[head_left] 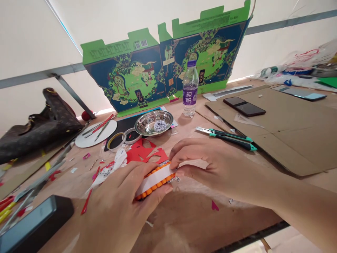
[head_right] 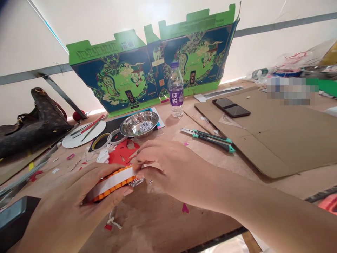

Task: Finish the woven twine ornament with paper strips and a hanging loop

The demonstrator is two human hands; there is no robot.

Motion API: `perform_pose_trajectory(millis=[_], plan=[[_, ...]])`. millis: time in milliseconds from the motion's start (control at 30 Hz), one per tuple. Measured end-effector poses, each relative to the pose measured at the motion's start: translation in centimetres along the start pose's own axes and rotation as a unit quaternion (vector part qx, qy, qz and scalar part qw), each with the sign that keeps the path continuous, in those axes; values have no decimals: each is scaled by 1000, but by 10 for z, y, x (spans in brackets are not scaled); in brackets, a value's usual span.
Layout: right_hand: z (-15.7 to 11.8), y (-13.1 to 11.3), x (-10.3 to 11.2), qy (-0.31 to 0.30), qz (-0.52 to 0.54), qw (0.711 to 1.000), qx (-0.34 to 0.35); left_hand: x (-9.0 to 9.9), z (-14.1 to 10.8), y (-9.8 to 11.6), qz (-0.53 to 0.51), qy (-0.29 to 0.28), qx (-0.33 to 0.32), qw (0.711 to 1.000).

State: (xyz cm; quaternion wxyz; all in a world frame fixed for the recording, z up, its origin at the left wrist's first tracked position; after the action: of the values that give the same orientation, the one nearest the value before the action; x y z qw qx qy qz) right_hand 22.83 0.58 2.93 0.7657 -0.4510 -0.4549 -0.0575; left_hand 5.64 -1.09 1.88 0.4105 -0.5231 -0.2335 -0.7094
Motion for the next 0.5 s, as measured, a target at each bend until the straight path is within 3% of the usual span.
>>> perform_pose_trajectory(millis=[333,500], plan=[[-1,2,-2,-2,13,999,-29,1,2,2,-6,-4,-19,1000],[0,3,-3,9,-8,1000,-12,1,2,2,-8,-3,-16,1000]])
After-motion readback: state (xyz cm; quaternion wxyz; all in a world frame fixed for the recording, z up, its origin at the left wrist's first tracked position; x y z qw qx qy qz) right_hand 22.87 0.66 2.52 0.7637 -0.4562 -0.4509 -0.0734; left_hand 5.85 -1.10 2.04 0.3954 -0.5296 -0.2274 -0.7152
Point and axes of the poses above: each hand's wrist, its own z-axis towards the middle knuckle, its own x-axis out of the back of the hand, y = z × x, the point moved 5 cm from there along z, towards the middle knuckle, and after that the axes turned 14 degrees about -y, right-handed, at the moved point
